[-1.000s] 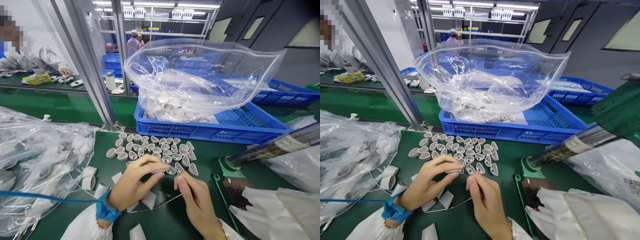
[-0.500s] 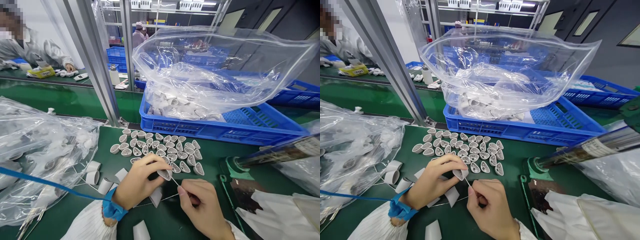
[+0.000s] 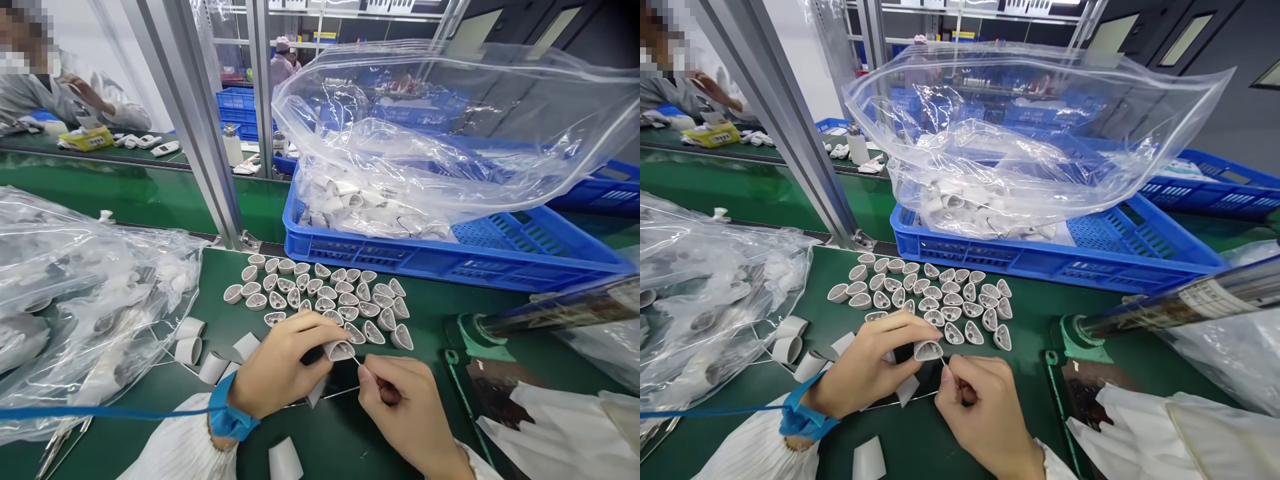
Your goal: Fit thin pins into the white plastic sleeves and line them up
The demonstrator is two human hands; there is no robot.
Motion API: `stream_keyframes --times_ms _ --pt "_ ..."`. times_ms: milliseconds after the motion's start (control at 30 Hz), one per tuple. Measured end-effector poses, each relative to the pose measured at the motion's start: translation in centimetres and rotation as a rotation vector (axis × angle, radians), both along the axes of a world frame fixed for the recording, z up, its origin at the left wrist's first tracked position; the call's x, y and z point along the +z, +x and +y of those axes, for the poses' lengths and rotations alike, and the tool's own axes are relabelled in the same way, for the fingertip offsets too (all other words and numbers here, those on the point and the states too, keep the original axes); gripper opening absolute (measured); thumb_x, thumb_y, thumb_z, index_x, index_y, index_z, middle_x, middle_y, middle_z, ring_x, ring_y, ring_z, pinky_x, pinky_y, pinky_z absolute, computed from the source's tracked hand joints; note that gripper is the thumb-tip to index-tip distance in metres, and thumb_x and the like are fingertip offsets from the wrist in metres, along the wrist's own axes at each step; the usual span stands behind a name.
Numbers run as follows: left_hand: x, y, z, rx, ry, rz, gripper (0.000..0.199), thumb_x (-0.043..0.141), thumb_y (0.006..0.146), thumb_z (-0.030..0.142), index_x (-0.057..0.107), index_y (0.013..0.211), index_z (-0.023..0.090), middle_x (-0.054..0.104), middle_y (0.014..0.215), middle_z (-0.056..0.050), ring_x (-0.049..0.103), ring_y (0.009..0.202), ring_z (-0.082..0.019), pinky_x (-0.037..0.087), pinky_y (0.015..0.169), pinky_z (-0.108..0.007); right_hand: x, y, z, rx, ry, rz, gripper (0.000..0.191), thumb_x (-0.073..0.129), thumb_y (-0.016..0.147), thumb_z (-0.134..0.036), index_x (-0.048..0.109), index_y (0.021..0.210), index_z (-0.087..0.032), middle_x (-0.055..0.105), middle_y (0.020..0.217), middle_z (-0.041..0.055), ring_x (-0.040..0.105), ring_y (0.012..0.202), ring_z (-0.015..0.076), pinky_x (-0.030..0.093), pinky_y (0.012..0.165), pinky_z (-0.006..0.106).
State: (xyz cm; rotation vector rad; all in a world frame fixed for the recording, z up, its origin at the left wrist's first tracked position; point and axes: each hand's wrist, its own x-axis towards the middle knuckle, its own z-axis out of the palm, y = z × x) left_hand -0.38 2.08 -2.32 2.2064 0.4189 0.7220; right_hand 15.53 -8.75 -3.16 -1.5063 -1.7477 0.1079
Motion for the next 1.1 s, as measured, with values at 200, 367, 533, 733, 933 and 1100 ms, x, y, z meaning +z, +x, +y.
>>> stream_keyframes --times_ms 200,367,533,733,933,1100 --pt "-0.23 0.05 -0.12 0.011 -0.006 -0.011 0.036 0.062 0.082 -0.002 0.069 0.111 0.019 0.069 0.109 -0.005 0.065 0.1 -0.017 0.053 0.089 -0.027 -0.01 0.06 0.07 0.01 -0.01 -0.002 0.036 0.042 0.09 -0.01 0.015 0.067 -0.018 0.018 0.054 -0.0053 0.023 0.043 0.0064 0.022 0.044 0.021" --pt "-0.19 0.02 -0.16 0.007 0.012 -0.026 0.035 0.062 0.083 -0.001 0.069 0.112 0.018 0.069 0.109 -0.006 0.065 0.1 -0.017 0.053 0.088 -0.027 -0.09 0.08 -0.09 -0.002 -0.006 -0.007 0.035 0.042 0.09 -0.01 0.016 0.068 -0.019 0.019 0.055 -0.0054 0.024 0.043 0.0068 0.022 0.044 0.021" --pt "0.04 -0.1 -0.16 -0.001 0.055 -0.02 0.028 0.061 0.089 0.005 0.07 0.112 0.018 0.07 0.108 -0.007 0.066 0.1 -0.018 0.054 0.088 -0.028 0.26 0.02 -0.08 0.007 -0.024 -0.001 0.034 0.041 0.089 -0.009 0.015 0.069 -0.019 0.017 0.054 -0.0056 0.022 0.042 0.0067 0.021 0.042 0.021" --pt "-0.14 -0.09 -0.05 -0.032 0.101 -0.025 0.026 0.061 0.089 0.004 0.07 0.111 0.016 0.071 0.108 -0.008 0.067 0.097 -0.018 0.055 0.086 -0.026 0.06 0.04 0.2 -0.001 -0.058 0.021 0.036 0.043 0.092 -0.012 0.019 0.067 -0.018 0.019 0.054 -0.0062 0.023 0.043 0.0057 0.022 0.042 0.019" --pt "-0.2 -0.03 -0.2 -0.066 0.121 -0.032 0.023 0.06 0.092 0.008 0.069 0.111 0.017 0.073 0.107 -0.007 0.068 0.096 -0.018 0.056 0.086 -0.026 -0.35 0.01 0.22 -0.025 -0.065 0.017 0.034 0.045 0.091 -0.012 0.024 0.065 -0.018 0.023 0.054 -0.0066 0.025 0.044 0.0053 0.023 0.044 0.019" --pt "-0.1 0.03 -0.25 -0.055 0.097 -0.025 0.019 0.058 0.095 0.014 0.069 0.11 0.018 0.074 0.107 -0.006 0.07 0.098 -0.017 0.056 0.089 -0.026 -0.22 0.01 0.1 -0.063 -0.029 0.011 0.035 0.046 0.092 -0.013 0.026 0.064 -0.018 0.024 0.054 -0.0063 0.026 0.044 0.0055 0.023 0.044 0.019"
